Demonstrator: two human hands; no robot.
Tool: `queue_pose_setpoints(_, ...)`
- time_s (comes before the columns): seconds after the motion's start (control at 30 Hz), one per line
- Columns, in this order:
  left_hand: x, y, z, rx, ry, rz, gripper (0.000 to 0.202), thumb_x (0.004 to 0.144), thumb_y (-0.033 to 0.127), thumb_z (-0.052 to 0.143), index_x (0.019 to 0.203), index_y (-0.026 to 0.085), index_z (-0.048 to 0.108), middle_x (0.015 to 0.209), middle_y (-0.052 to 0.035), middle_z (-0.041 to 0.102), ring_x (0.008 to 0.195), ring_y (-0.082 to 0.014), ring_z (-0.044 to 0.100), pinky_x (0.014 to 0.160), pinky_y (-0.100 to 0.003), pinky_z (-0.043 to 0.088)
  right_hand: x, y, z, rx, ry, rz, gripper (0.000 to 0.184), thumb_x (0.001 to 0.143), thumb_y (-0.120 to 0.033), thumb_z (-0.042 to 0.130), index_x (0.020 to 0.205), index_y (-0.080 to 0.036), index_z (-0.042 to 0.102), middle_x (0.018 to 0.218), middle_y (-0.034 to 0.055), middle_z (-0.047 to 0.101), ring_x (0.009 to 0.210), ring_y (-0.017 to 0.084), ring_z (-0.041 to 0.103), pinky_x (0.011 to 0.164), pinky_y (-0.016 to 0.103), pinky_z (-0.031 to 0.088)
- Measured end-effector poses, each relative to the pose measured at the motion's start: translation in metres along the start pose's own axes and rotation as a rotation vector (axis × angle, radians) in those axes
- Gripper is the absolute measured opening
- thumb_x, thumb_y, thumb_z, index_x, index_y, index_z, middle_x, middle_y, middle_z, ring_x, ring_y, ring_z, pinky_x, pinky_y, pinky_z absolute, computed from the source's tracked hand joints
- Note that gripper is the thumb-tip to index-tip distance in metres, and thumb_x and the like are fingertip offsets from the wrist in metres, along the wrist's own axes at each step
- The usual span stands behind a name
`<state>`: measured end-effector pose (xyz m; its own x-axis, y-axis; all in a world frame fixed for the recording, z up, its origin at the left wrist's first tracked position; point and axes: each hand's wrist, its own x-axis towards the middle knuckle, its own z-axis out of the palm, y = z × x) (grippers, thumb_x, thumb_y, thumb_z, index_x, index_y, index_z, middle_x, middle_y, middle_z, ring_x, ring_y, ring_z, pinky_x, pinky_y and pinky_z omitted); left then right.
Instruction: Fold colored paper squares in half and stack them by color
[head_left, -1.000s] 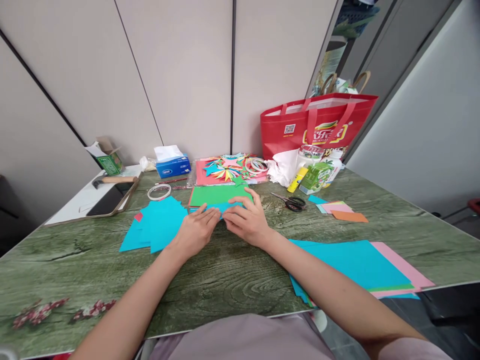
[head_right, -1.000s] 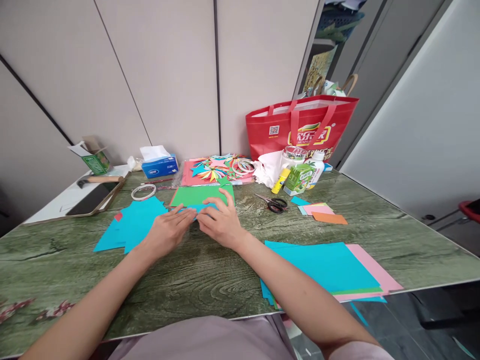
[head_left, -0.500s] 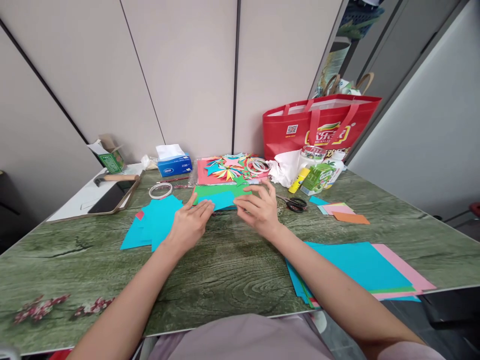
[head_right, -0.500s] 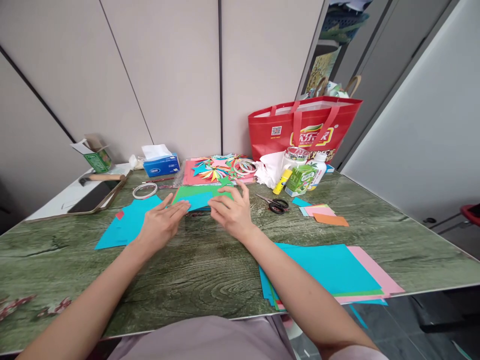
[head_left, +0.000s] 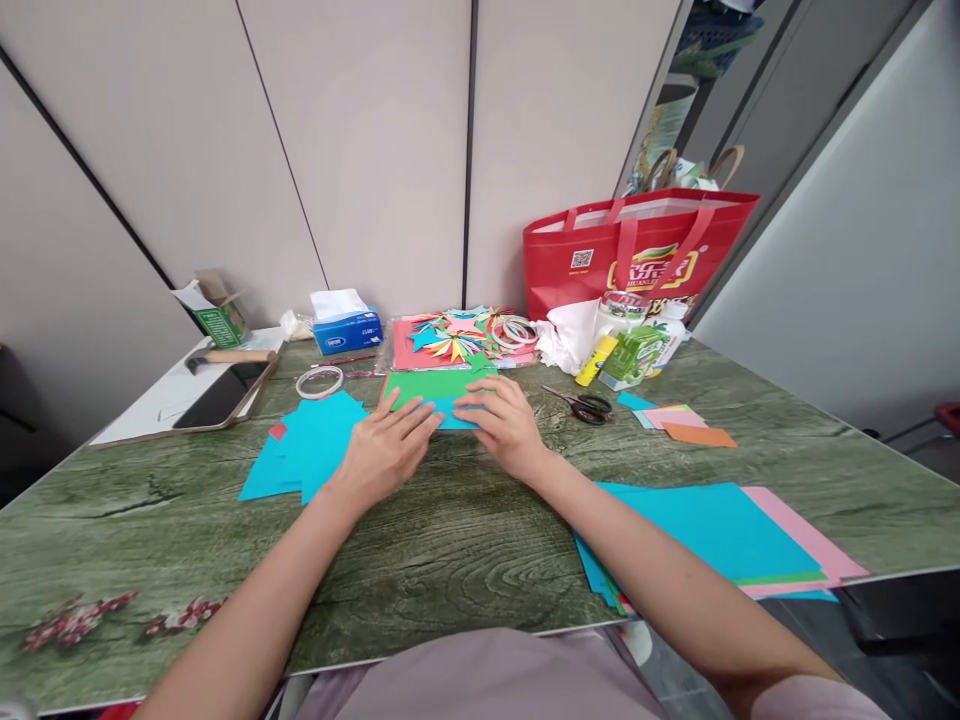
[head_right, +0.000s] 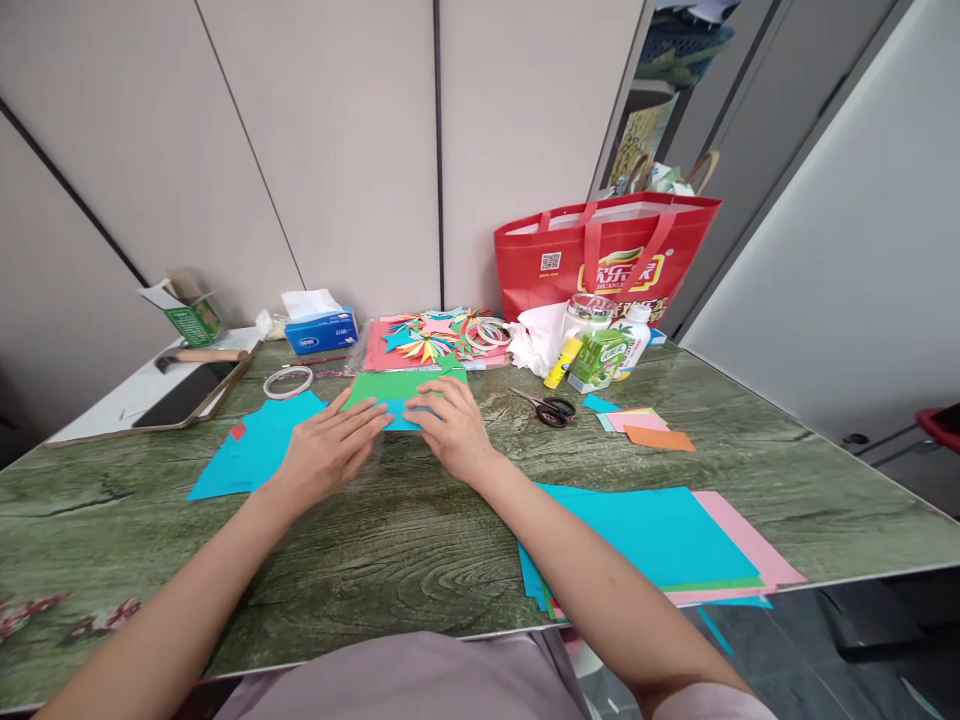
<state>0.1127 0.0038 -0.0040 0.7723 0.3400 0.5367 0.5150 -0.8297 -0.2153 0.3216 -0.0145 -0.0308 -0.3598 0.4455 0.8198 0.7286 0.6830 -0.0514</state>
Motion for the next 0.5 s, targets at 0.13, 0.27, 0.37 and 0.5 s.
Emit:
queue_pose_setpoints(0.13,0.000,-0.003,-0.002,-0.028,0.059,-0.024,0.030,0.080,0.015,0.044,0.105,0.019,0.059,0.113,-0.0082,0.060,0.108,-0.0219,0.053,0.100,-0.050,0.032,-0.003,0.005,-0.002,0.066,0.072,0.059,0.027,0.081,-0.013,0.045,0.098,-0.026,0.062,0.093,0.0018,0.067,0.101,0.018,0.052,0.085,0.038,0.041)
queue_pose_setpoints(0.27,-0.004,-0.014,-0.002,-0.025,0.108,-0.045,0.027,0.080,0.016,0.045,0.102,0.019,0.060,0.113,-0.0069,0.060,0.107,-0.0207,0.054,0.100,-0.047,0.033,-0.002,0.008,-0.006,0.140,0.109,0.098,0.024,0.082,-0.017,0.045,0.097,-0.025,0.062,0.093,0.0027,0.067,0.098,0.019,0.055,0.084,0.039,0.042)
queue_pose_setpoints(0.37,-0.007,-0.023,-0.002,-0.035,0.230,-0.152,0.026,0.080,0.016,0.046,0.101,0.019,0.061,0.111,-0.0068,0.061,0.103,-0.0200,0.056,0.099,-0.044,0.034,-0.001,0.011,-0.009,0.171,0.205,0.190,0.020,0.082,-0.019,0.047,0.094,-0.024,0.062,0.091,0.0039,0.067,0.093,0.019,0.058,0.083,0.037,0.044)
queue_pose_setpoints(0.5,-0.006,-0.024,-0.005,-0.135,0.459,-0.335,0.033,0.080,0.020,0.049,0.113,0.020,0.054,0.109,-0.0057,0.063,0.100,-0.0197,0.058,0.095,-0.039,0.040,0.001,0.010,-0.010,0.180,0.243,0.273,0.015,0.082,-0.021,0.049,0.092,-0.022,0.061,0.087,0.0053,0.066,0.085,0.018,0.059,0.077,0.033,0.046)
